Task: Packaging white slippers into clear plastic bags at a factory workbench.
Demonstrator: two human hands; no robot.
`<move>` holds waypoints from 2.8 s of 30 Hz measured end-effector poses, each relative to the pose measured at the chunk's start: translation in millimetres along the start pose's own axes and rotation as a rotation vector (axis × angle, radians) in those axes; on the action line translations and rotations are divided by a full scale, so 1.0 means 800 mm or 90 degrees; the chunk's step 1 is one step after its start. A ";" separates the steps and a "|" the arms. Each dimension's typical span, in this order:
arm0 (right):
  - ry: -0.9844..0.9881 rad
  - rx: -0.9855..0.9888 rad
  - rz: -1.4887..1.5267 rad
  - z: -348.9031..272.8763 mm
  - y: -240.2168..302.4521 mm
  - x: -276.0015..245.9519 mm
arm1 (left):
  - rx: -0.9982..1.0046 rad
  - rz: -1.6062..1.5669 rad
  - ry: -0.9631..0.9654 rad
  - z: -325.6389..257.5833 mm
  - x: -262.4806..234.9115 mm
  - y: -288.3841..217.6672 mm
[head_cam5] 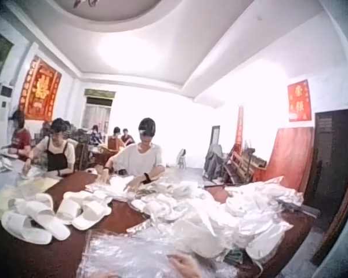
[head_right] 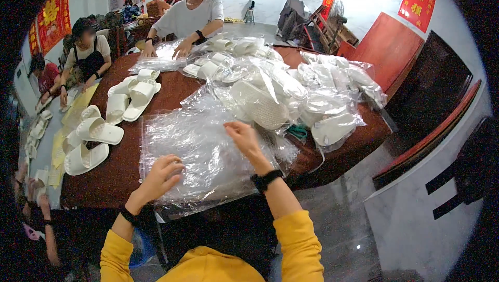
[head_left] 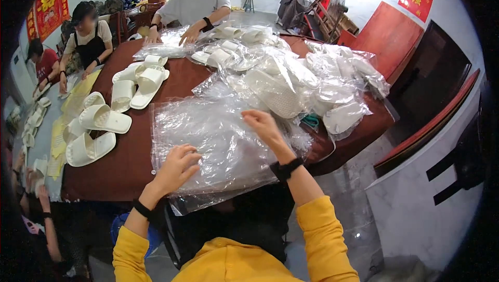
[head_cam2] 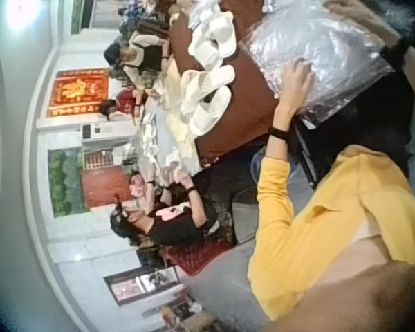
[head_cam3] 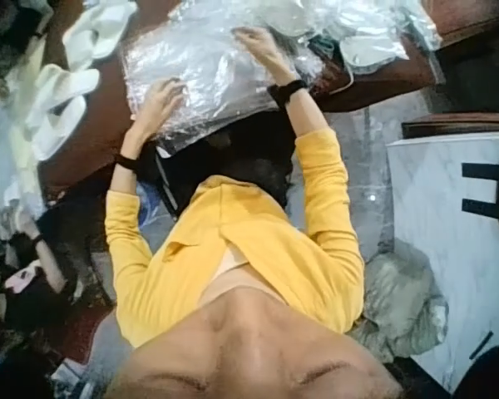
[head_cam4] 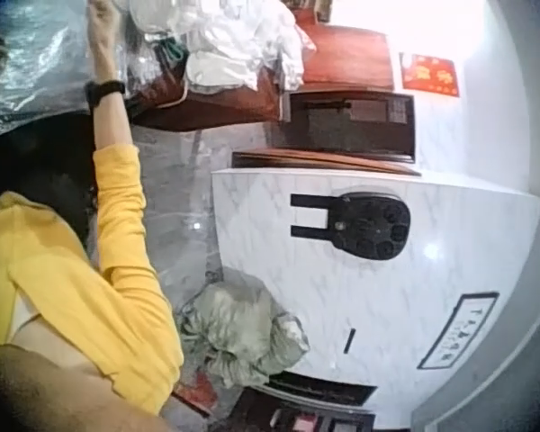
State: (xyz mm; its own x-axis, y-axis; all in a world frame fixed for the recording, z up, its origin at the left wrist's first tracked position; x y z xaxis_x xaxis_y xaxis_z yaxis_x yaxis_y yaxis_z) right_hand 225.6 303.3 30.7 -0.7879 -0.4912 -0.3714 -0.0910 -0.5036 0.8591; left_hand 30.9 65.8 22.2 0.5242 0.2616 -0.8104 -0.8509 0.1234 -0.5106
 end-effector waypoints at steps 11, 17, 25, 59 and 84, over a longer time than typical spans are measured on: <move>-0.501 0.206 0.054 -0.021 -0.066 -0.209 | -0.004 -0.022 -0.086 -0.003 0.002 -0.004; -0.296 0.254 0.174 0.028 -0.044 -0.166 | -0.031 -0.040 -0.092 -0.015 0.002 0.006; -0.434 0.101 0.292 0.095 0.049 -0.199 | -0.028 -0.045 -0.095 -0.006 0.004 0.005; -0.083 -0.281 -0.473 -0.008 0.067 -0.066 | -0.488 -0.949 -0.294 0.000 -0.024 0.071; -0.005 -0.010 -0.250 -0.011 -0.032 -0.076 | -0.397 -0.576 -0.029 -0.069 -0.039 0.042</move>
State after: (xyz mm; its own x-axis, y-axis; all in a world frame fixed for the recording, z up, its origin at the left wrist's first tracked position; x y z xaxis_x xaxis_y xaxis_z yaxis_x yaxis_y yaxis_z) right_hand 281.5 339.5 28.5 -0.6994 -0.2533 -0.6683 -0.3778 -0.6627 0.6466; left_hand -12.1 9.3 14.6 0.9330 0.3550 -0.0592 0.0201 -0.2155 -0.9763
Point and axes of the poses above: each hand's wrist, its own z-axis towards the middle knuckle, its own x-axis out of the palm, y = z × x, the point moved 4 cm from there along z, towards the middle knuckle, and after that the axes turned 8 degrees about -x, right-handed, at the moved point
